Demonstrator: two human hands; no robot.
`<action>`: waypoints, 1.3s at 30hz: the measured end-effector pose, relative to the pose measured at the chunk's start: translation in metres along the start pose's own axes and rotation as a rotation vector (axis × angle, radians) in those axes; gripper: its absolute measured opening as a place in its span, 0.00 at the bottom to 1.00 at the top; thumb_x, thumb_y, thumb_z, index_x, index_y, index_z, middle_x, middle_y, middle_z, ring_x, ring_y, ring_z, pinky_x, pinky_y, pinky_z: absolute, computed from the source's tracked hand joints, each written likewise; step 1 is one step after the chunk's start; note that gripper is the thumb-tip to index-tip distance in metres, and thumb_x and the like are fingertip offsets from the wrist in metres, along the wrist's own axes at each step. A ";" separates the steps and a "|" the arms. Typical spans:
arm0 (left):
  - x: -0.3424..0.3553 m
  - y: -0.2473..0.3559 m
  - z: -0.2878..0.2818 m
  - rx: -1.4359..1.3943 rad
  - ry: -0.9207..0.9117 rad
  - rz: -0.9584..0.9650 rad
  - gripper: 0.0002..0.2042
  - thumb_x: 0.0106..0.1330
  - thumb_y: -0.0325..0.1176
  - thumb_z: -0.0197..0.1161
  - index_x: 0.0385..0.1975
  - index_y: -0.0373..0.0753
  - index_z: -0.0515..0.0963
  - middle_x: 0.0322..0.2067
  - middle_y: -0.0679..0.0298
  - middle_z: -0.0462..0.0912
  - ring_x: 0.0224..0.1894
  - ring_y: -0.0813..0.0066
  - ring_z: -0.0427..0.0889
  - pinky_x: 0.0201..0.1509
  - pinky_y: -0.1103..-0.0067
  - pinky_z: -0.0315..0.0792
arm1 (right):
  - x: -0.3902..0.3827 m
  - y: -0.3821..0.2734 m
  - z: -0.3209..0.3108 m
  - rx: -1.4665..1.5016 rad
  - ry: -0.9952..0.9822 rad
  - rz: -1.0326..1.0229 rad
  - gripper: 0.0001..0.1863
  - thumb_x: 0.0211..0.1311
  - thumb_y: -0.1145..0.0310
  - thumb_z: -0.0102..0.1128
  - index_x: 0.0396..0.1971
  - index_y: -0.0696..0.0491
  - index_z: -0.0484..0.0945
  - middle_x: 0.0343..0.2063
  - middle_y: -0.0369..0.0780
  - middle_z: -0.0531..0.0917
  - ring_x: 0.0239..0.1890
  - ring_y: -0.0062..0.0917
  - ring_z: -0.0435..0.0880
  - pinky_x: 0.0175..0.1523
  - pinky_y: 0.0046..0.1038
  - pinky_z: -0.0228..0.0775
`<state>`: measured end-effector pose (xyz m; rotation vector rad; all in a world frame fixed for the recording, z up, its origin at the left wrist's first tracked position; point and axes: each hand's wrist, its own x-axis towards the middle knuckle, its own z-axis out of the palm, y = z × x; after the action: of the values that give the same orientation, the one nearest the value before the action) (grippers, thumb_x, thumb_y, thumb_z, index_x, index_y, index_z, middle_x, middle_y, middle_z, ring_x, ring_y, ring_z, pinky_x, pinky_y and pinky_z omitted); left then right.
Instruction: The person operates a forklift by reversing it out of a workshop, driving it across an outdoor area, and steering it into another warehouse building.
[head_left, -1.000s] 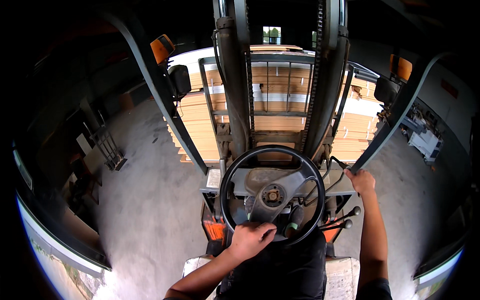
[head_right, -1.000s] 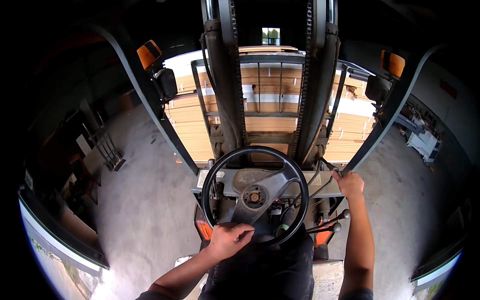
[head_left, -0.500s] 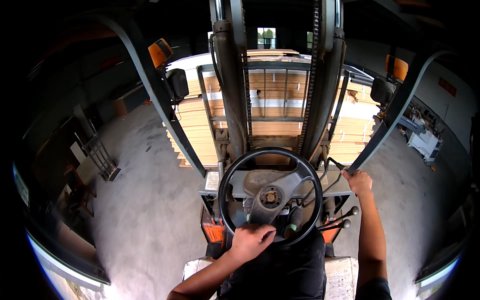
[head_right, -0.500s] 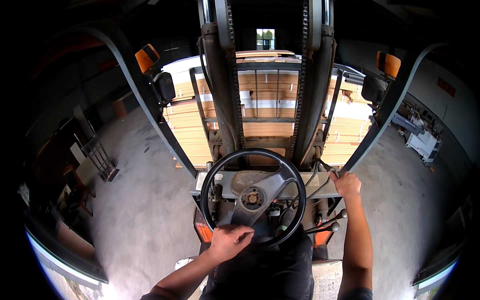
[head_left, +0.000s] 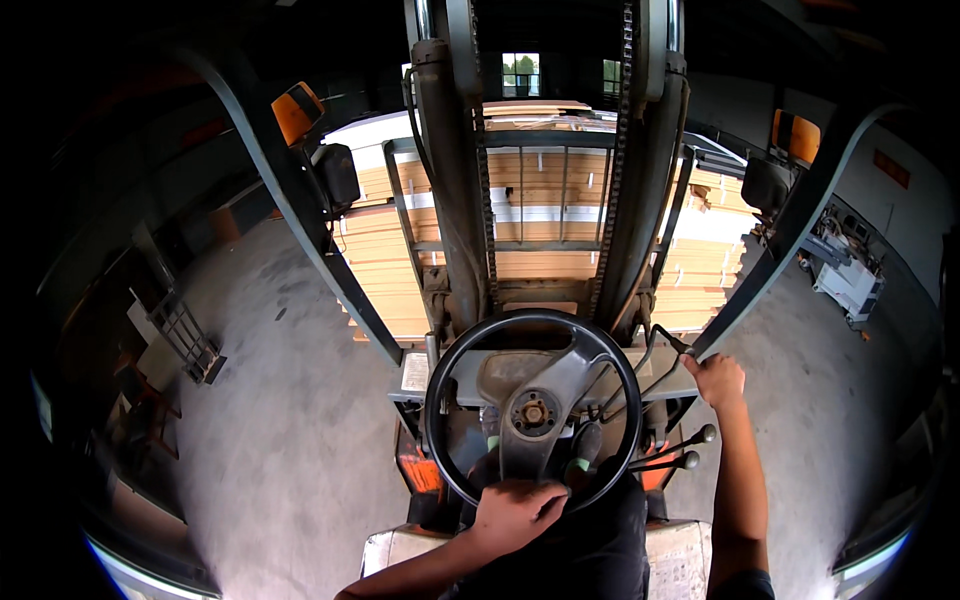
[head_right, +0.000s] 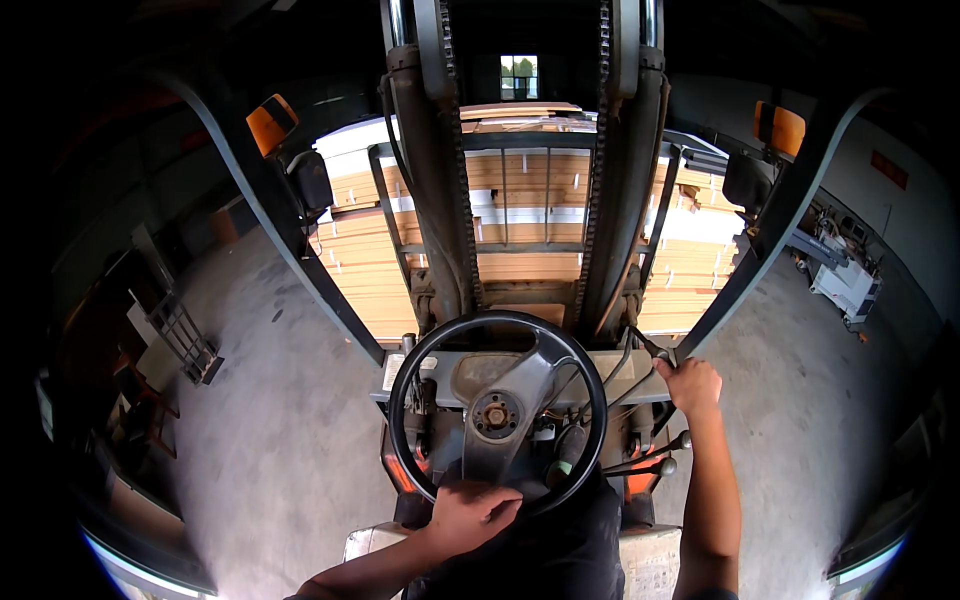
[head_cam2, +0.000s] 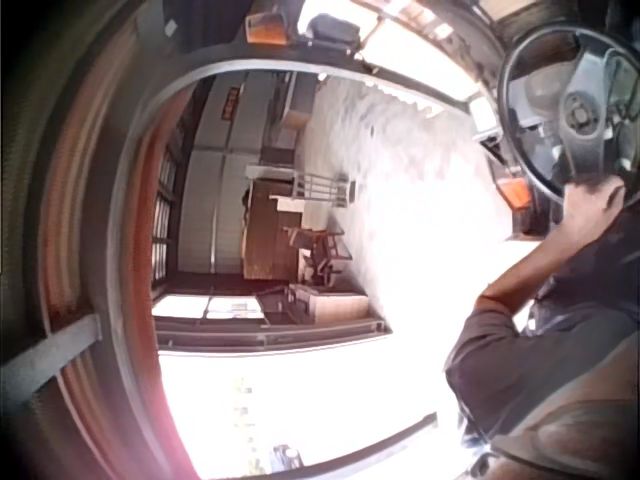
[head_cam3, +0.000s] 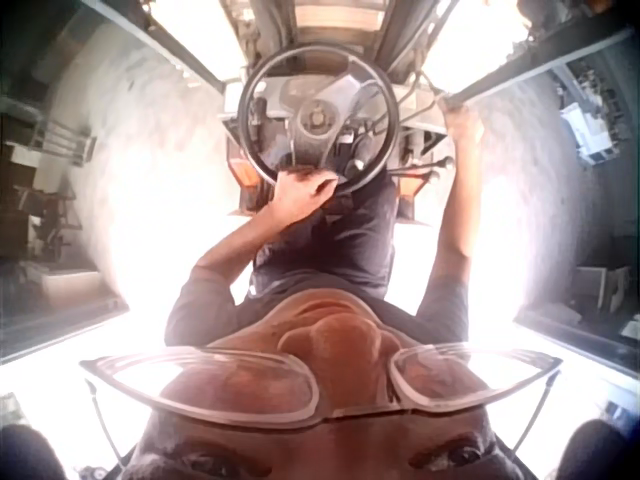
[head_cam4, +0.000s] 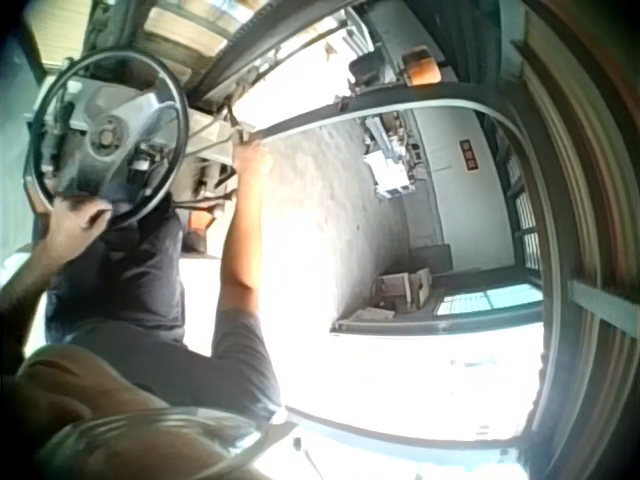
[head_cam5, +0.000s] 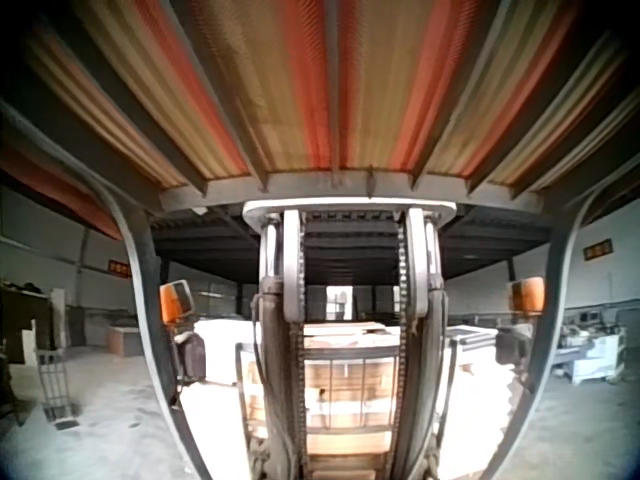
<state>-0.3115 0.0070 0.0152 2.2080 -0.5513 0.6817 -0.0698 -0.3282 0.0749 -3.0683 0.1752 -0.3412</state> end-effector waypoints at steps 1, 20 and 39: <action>0.003 0.001 0.004 0.000 -0.002 0.002 0.05 0.63 0.34 0.72 0.35 0.46 0.84 0.22 0.64 0.83 0.24 0.64 0.84 0.28 0.70 0.77 | 0.003 0.002 0.000 -0.006 0.010 -0.006 0.45 0.66 0.24 0.46 0.29 0.57 0.89 0.34 0.55 0.88 0.44 0.51 0.88 0.51 0.47 0.80; 0.053 0.012 0.051 -0.053 -0.408 0.253 0.07 0.70 0.38 0.66 0.36 0.43 0.80 0.21 0.63 0.81 0.25 0.62 0.85 0.30 0.68 0.78 | 0.017 -0.002 -0.012 -0.027 -0.056 0.027 0.46 0.66 0.24 0.45 0.27 0.56 0.89 0.34 0.53 0.89 0.44 0.50 0.88 0.50 0.46 0.80; 0.085 -0.042 0.058 -0.216 -0.337 0.229 0.09 0.69 0.37 0.65 0.30 0.42 0.76 0.19 0.59 0.79 0.24 0.60 0.84 0.31 0.65 0.78 | 0.067 -0.024 0.014 -0.052 -0.073 0.034 0.44 0.66 0.25 0.49 0.25 0.56 0.89 0.31 0.52 0.88 0.40 0.49 0.88 0.46 0.45 0.80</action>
<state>-0.2055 -0.0256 0.0117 2.0827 -1.0129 0.3417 0.0010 -0.3116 0.0774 -3.1191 0.2362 -0.2266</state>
